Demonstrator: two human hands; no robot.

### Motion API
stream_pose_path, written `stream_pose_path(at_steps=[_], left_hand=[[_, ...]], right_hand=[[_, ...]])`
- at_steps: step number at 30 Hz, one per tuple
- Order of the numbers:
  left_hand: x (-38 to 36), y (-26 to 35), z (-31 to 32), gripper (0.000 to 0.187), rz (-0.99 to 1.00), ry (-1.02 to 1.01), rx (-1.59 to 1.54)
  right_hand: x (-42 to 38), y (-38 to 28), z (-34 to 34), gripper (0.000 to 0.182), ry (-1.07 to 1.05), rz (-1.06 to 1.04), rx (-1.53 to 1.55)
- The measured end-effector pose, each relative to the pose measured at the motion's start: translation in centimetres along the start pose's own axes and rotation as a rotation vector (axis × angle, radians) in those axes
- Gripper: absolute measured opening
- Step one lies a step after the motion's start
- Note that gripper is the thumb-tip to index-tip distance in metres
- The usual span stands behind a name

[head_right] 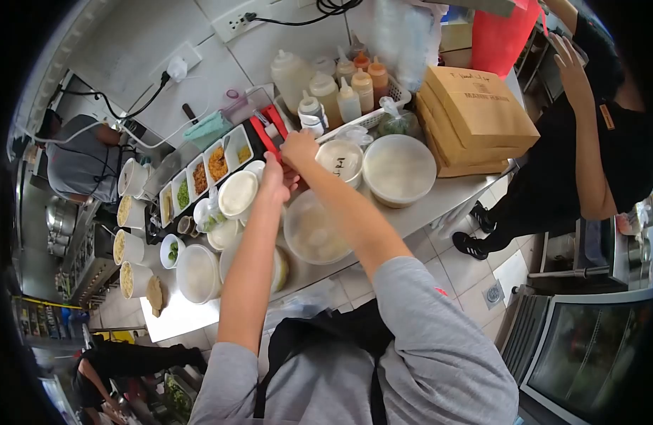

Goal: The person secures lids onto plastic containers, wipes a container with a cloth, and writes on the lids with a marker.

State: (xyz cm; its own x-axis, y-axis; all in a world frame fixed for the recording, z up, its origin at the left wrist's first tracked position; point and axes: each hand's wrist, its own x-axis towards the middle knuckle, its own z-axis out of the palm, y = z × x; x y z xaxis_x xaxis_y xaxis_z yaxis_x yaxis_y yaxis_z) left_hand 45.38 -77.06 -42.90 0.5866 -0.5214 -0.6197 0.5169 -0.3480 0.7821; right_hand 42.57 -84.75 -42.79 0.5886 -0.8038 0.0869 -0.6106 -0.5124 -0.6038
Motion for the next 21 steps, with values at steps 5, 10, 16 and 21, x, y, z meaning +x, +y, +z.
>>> stream_pose_path(at_steps=[5,10,16,21], left_hand=[[1.9,0.0,-0.2,0.069,0.008,0.003,-0.32],[0.5,1.1,0.5,0.075,-0.1,0.014,-0.248],[0.2,0.4,0.7,0.043,0.028,0.048,-0.072],[3.3,-0.1,0.5,0.021,-0.096,0.099,-0.344]], right_hand=[[-2.1,-0.6,-2.2,0.032,0.194,-0.074,0.44],[-14.8,4.8,-8.1,0.031,-0.3,-0.068,0.871],[-23.9,6.2,-11.0,0.028,-0.47,0.3,1.256],[-24.3,6.6,-10.3,0.028,-0.432,0.324,1.278]])
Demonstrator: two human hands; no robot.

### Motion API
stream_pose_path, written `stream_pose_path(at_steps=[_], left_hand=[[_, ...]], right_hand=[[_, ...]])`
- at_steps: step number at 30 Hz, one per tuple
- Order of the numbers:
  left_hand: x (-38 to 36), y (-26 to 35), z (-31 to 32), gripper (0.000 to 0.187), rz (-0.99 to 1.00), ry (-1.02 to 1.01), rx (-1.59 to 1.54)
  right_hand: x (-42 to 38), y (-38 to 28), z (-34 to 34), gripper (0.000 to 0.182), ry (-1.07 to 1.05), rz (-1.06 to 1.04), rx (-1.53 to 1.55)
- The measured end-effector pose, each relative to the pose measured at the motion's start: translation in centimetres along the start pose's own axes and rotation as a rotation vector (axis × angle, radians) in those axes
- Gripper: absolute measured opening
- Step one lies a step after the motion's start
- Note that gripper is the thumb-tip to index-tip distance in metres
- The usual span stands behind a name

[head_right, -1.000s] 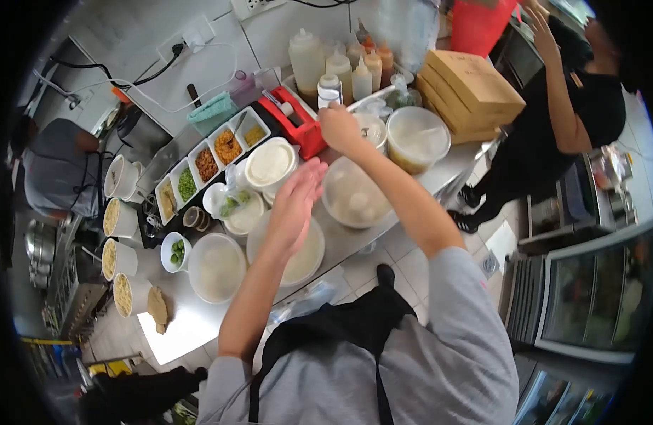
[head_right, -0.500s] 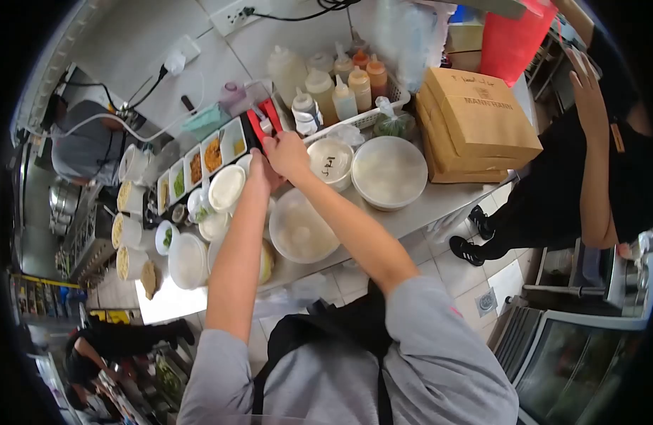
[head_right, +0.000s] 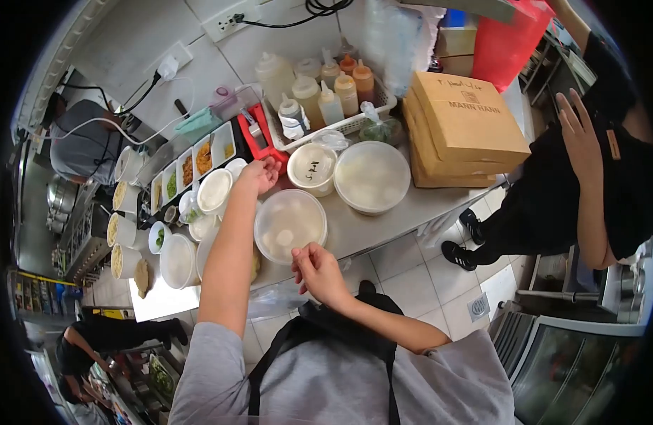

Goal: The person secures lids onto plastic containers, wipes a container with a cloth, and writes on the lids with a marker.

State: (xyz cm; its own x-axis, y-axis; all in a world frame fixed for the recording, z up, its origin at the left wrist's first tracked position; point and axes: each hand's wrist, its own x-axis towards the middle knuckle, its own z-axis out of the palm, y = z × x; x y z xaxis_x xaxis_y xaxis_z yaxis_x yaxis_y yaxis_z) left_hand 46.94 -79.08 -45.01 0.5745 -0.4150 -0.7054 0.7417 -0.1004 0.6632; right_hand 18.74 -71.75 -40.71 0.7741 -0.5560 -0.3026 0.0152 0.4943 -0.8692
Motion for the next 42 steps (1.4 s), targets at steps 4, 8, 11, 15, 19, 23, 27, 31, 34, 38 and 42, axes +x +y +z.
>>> stream_pose_path(at_steps=[4,8,11,15,19,23,27,31,34,38,42], left_hand=[[0.6,1.1,-0.1,0.016,-0.31,-0.111,-0.252],[0.4,-0.9,1.2,0.01,-0.127,-0.159,0.031],[-9.0,0.1,5.0,0.02,0.339,-0.343,0.296],[-8.6,-3.6,12.2,0.033,0.509,-0.647,0.242],[-4.0,-6.4,14.4,0.022,0.608,-0.577,0.461],[-1.8,-7.2,14.5,0.017,0.657,-0.633,0.476],[-1.8,-7.3,14.8,0.016,0.688,-0.639,0.578],[-2.6,-7.2,15.0,0.015,0.64,-0.615,0.498],[-2.5,-7.3,15.0,0.015,0.598,-0.586,0.427],[-1.7,-6.9,15.1,0.021,0.556,-0.545,0.558],[-0.8,-5.6,15.2,0.031,0.318,-0.549,0.969]], right_hand=[[0.6,0.3,0.1,0.028,-0.046,-0.004,-0.074],[-0.8,-1.7,-1.6,0.029,0.056,-0.056,-0.131],[-1.8,-2.4,-6.5,0.028,0.286,-0.236,-0.175],[-1.0,-3.7,-11.5,0.027,0.416,-0.313,-0.079],[0.8,-2.0,-14.0,0.029,0.49,-0.319,-0.161],[0.8,-1.0,-14.5,0.031,0.528,-0.253,-0.213],[0.4,-1.8,-14.9,0.032,0.526,-0.217,-0.197],[0.6,-1.7,-15.6,0.033,0.478,-0.159,-0.168],[0.1,-2.4,-14.6,0.033,0.465,-0.143,-0.124],[1.5,-0.6,-15.6,0.031,0.448,-0.203,-0.224],[3.3,0.3,-17.6,0.03,0.486,-0.265,-0.417]])
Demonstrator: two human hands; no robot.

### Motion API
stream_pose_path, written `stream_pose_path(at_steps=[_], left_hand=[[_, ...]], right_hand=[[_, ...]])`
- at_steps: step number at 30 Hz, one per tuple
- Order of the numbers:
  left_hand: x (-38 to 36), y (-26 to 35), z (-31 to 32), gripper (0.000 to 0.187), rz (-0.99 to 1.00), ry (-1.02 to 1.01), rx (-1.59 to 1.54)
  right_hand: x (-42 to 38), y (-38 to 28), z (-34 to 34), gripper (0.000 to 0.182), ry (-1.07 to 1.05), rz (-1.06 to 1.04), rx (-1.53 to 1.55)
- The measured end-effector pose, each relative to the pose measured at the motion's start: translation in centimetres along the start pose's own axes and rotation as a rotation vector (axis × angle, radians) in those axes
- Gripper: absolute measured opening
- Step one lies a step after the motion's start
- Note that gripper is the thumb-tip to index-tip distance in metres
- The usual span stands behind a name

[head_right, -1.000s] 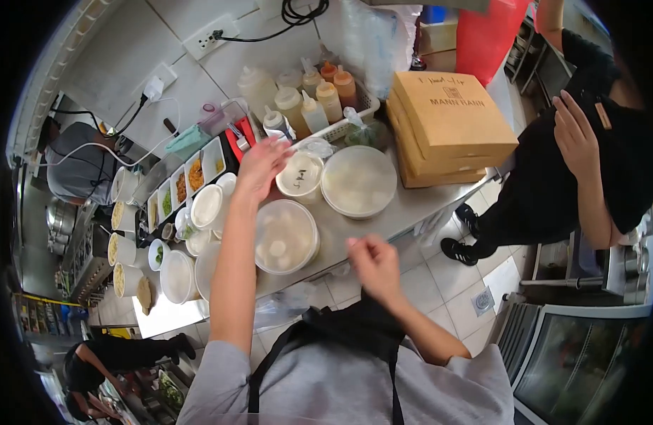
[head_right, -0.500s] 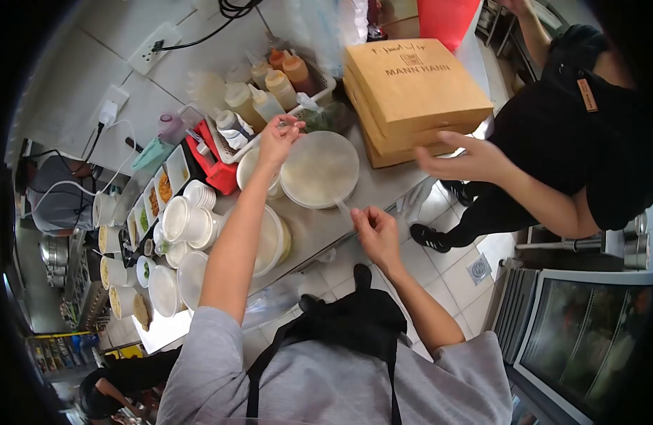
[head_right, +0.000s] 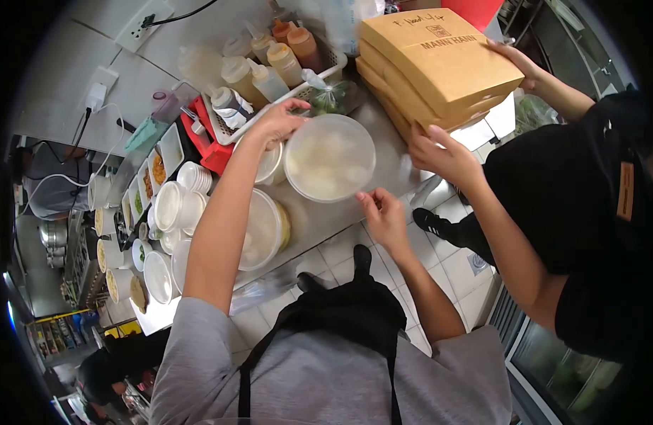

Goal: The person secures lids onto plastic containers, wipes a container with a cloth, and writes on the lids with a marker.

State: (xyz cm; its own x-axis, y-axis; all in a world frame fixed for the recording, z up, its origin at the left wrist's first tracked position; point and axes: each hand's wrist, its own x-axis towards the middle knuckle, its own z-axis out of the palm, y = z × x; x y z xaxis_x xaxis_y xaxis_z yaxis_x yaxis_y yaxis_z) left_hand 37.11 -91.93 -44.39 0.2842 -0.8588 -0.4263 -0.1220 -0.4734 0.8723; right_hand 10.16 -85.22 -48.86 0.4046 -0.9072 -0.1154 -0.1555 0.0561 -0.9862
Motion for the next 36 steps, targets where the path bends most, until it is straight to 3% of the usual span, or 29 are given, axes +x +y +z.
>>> stream_pose_path(at_steps=[2,3,6,7,9,10,11,14,15,16,18,19,20,22,23,24,25,27,28,30,34,36], left_hand=[[1.3,-1.5,0.2,0.042,-0.061,-0.137,0.07],[0.3,-1.0,1.1,0.04,-0.045,-0.098,0.16],[0.5,-2.6,3.4,0.032,0.042,-0.027,0.205],[0.8,-3.0,3.7,0.025,0.146,0.059,0.353],[0.3,-2.5,4.3,0.027,0.099,0.151,0.21],[-0.1,-1.3,4.3,0.036,0.069,0.257,0.078],[-1.0,-0.6,4.3,0.06,0.065,0.205,0.228],[-2.4,-1.2,6.6,0.075,0.045,0.265,0.177],[-3.4,-0.2,6.9,0.079,0.032,0.255,0.194],[-3.9,0.9,7.1,0.083,0.022,0.243,0.209],[-2.4,0.4,6.8,0.087,0.0,0.107,-0.017],[-3.1,1.3,6.6,0.076,0.043,0.137,-0.062],[-4.5,1.7,6.0,0.076,0.046,0.16,-0.071],[-9.6,3.5,3.7,0.056,0.327,0.299,0.144],[-10.7,2.2,1.7,0.037,0.432,0.435,0.03],[-12.4,1.1,-1.1,0.034,0.38,0.526,-0.149],[-13.8,0.4,-4.1,0.031,0.335,0.611,-0.324],[-14.1,-3.1,-8.3,0.026,0.153,0.726,-0.361],[-13.7,-4.9,-9.9,0.029,-0.048,0.623,-0.344],[-12.1,-7.0,-10.2,0.036,-0.18,0.649,-0.468],[-9.8,-6.8,-11.0,0.043,-0.165,0.601,-0.712],[-9.1,-6.5,-10.9,0.045,-0.152,0.672,-0.855]], right_hand=[[1.0,1.1,-1.2,0.028,0.063,-0.035,0.062],[0.9,0.2,-2.8,0.025,-0.017,0.176,0.163],[1.6,1.2,-4.8,0.019,0.059,0.224,0.236],[1.9,1.1,-5.2,0.017,0.075,0.191,0.215],[1.7,1.2,-5.2,0.025,0.31,0.101,0.069],[1.7,0.9,-4.6,0.028,0.442,0.02,0.072],[1.1,0.3,-3.6,0.033,0.49,-0.062,0.201],[1.4,0.2,1.4,0.053,0.374,-0.196,0.421],[2.0,0.2,2.9,0.059,0.54,-0.114,0.209],[2.5,0.1,2.9,0.059,0.514,-0.128,0.213],[4.5,0.2,1.6,0.061,0.361,0.086,0.827],[4.4,0.1,0.6,0.056,0.307,-0.028,0.558],[3.4,-0.2,-0.4,0.052,0.466,-0.239,-0.203],[1.1,-6.8,1.4,0.04,0.712,-0.487,0.003],[1.0,-7.6,2.8,0.032,0.452,-0.692,0.003],[1.0,-8.3,4.5,0.025,0.194,-0.876,0.003],[2.2,-10.3,8.1,0.016,0.014,-0.807,0.01],[5.9,-13.8,15.9,0.013,-0.155,-0.831,-0.22],[8.9,-12.9,20.3,0.016,-0.11,-0.939,-0.526],[11.9,-11.7,25.9,0.022,-0.105,-0.817,-0.932],[13.4,-10.5,28.5,0.032,-0.089,-0.727,-0.953],[13.0,-11.9,27.7,0.037,-0.23,-0.293,-0.505]])
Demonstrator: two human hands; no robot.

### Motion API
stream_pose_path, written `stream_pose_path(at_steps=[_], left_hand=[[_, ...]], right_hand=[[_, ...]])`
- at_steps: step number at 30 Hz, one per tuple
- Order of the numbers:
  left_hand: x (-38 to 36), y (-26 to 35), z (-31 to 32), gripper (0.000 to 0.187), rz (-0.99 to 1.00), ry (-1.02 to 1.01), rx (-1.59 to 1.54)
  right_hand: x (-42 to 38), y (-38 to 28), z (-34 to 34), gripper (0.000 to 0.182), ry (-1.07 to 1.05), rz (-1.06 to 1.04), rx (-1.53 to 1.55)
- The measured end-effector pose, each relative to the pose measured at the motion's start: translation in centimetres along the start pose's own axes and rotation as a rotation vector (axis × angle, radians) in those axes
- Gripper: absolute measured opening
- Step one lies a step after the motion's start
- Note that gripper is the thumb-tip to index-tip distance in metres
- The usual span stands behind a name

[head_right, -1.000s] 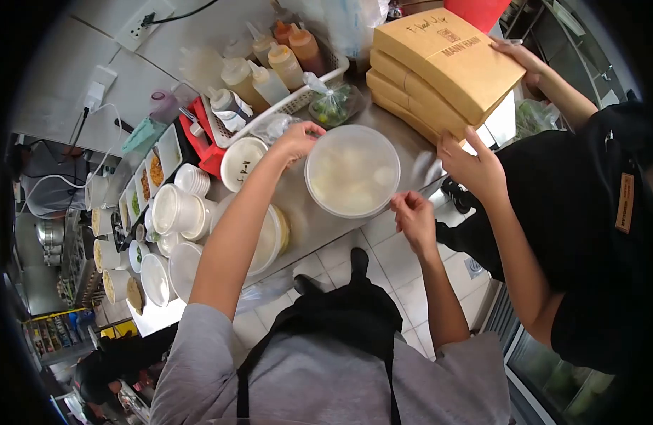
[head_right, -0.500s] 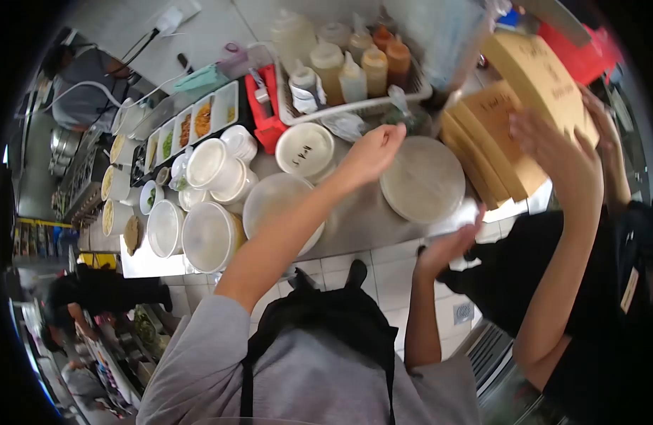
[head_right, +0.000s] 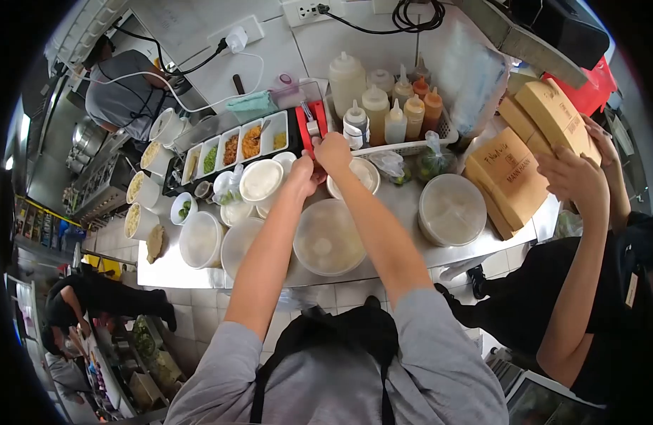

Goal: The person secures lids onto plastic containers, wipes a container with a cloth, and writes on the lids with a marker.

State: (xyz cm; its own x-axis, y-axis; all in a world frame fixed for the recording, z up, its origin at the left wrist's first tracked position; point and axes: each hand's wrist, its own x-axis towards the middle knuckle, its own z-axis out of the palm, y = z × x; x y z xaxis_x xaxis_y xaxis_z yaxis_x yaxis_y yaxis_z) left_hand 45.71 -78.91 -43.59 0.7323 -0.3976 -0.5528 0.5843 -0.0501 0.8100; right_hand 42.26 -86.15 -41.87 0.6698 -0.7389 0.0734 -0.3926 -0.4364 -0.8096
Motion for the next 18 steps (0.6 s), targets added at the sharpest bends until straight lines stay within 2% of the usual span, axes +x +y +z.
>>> stream_pose_path(at_steps=[2,3,4,6,8,10,16,18], left_hand=[[-0.1,0.2,-0.2,0.05,-0.018,-0.082,-0.086],[2.7,-0.8,-1.1,0.056,-0.011,-0.166,-0.069],[1.6,-0.1,-1.0,0.063,-0.055,-0.148,0.019],[-0.9,1.9,-0.3,0.061,-0.235,-0.101,0.121],[-0.3,1.3,-0.7,0.054,-0.157,-0.155,0.18],[-0.5,1.1,-0.4,0.035,-0.125,-0.105,0.224],[-0.2,0.7,0.1,0.026,-0.114,-0.064,0.204],[-0.2,0.8,0.3,0.02,-0.226,-0.004,0.098]], right_hand=[[-1.9,-0.6,-0.7,0.038,0.07,-0.023,0.158],[-4.0,-0.2,-1.4,0.035,-0.05,0.037,0.361],[-7.3,0.6,-2.2,0.033,-0.133,0.141,0.533],[-14.9,0.4,-5.3,0.027,-0.291,0.342,0.803],[-20.7,0.9,-6.4,0.029,-0.324,0.368,0.887],[-24.4,0.9,-7.1,0.03,-0.347,0.388,0.931],[-27.0,0.9,-7.5,0.031,-0.319,0.456,0.962],[-26.9,1.4,-6.8,0.03,-0.329,0.421,0.961]])
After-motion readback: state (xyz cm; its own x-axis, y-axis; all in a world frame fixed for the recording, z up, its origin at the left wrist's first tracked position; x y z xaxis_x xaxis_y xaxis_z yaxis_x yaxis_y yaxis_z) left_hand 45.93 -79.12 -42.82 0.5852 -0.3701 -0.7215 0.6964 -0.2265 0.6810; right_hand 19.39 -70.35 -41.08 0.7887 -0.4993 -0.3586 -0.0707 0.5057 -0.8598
